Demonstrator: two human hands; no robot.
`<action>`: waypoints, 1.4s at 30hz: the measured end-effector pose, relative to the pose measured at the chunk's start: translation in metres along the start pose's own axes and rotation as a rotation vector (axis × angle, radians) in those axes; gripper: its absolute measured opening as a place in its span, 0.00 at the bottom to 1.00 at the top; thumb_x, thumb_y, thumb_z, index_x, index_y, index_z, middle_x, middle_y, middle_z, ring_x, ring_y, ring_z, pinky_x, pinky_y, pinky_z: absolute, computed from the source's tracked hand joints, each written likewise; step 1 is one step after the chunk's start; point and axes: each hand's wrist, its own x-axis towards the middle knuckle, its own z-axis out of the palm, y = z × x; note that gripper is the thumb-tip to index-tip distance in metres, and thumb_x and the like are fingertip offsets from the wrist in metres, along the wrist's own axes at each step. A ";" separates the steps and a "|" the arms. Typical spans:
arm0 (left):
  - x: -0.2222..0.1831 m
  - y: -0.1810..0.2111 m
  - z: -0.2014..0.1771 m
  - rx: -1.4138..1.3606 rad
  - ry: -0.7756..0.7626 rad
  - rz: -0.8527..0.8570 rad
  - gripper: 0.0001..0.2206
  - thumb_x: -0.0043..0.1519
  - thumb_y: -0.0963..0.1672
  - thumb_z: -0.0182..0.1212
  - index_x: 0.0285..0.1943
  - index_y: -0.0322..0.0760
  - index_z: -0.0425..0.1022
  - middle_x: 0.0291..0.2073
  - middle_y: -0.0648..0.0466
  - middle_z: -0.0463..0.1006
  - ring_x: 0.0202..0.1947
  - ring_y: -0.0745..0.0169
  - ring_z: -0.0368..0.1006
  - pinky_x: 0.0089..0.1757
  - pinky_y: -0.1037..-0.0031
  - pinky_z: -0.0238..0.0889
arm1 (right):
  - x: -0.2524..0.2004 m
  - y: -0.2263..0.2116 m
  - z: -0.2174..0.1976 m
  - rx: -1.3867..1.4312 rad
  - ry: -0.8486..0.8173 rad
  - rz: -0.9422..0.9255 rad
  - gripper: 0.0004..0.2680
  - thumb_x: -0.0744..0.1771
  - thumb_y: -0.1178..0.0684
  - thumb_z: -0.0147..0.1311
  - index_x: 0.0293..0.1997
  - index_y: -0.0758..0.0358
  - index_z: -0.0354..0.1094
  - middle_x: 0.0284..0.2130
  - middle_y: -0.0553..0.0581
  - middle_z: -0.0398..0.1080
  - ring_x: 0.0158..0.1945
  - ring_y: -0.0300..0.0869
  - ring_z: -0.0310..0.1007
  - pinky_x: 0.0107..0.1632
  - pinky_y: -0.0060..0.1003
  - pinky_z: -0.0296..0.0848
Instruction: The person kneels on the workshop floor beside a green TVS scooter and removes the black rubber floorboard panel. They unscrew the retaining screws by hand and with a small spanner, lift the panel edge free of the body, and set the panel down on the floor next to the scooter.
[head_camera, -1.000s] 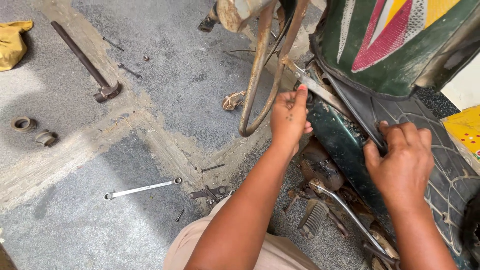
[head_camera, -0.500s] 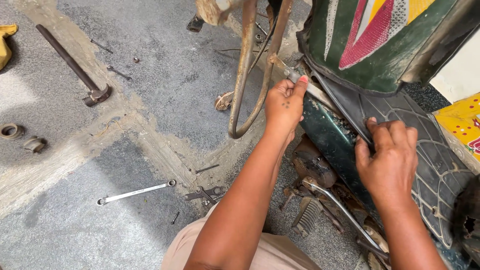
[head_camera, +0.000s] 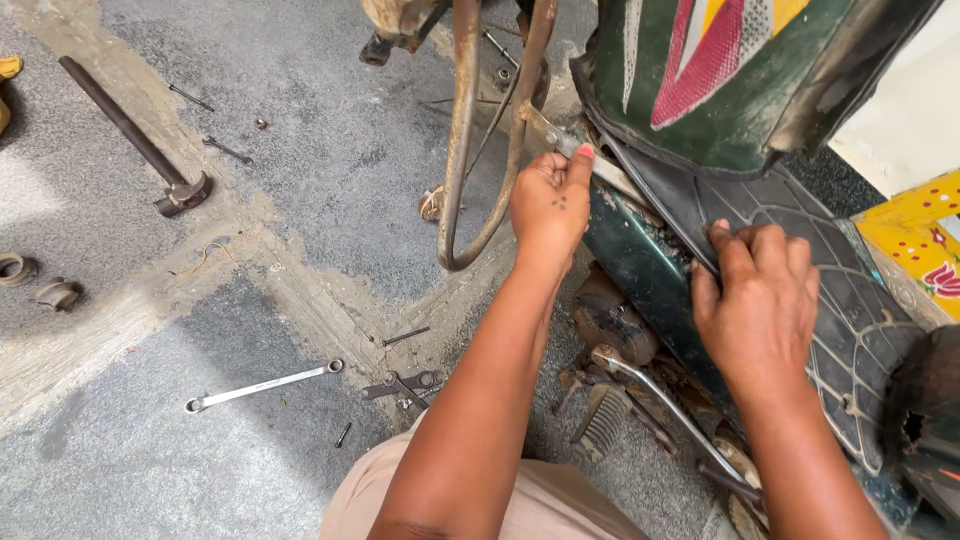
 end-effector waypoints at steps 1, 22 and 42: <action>-0.005 -0.001 -0.001 0.003 -0.002 -0.004 0.16 0.65 0.49 0.63 0.30 0.32 0.73 0.17 0.58 0.72 0.13 0.73 0.60 0.17 0.75 0.54 | -0.005 0.001 0.001 0.000 -0.004 0.004 0.15 0.66 0.53 0.63 0.58 0.63 0.76 0.47 0.57 0.70 0.53 0.53 0.66 0.55 0.48 0.66; -0.043 0.012 0.020 -0.656 -0.303 -0.371 0.21 0.64 0.51 0.58 0.67 0.53 0.63 0.18 0.64 0.64 0.12 0.80 0.53 0.18 0.83 0.55 | 0.003 0.013 -0.003 0.094 0.027 0.028 0.19 0.61 0.49 0.69 0.56 0.63 0.77 0.46 0.58 0.69 0.52 0.52 0.65 0.54 0.47 0.68; -0.052 0.006 0.015 -0.403 -0.334 -0.290 0.15 0.69 0.48 0.54 0.59 0.36 0.65 0.18 0.63 0.64 0.16 0.79 0.60 0.17 0.82 0.59 | 0.032 0.031 -0.016 -0.125 -0.324 -0.071 0.16 0.62 0.43 0.68 0.52 0.53 0.80 0.47 0.48 0.75 0.55 0.45 0.69 0.51 0.45 0.74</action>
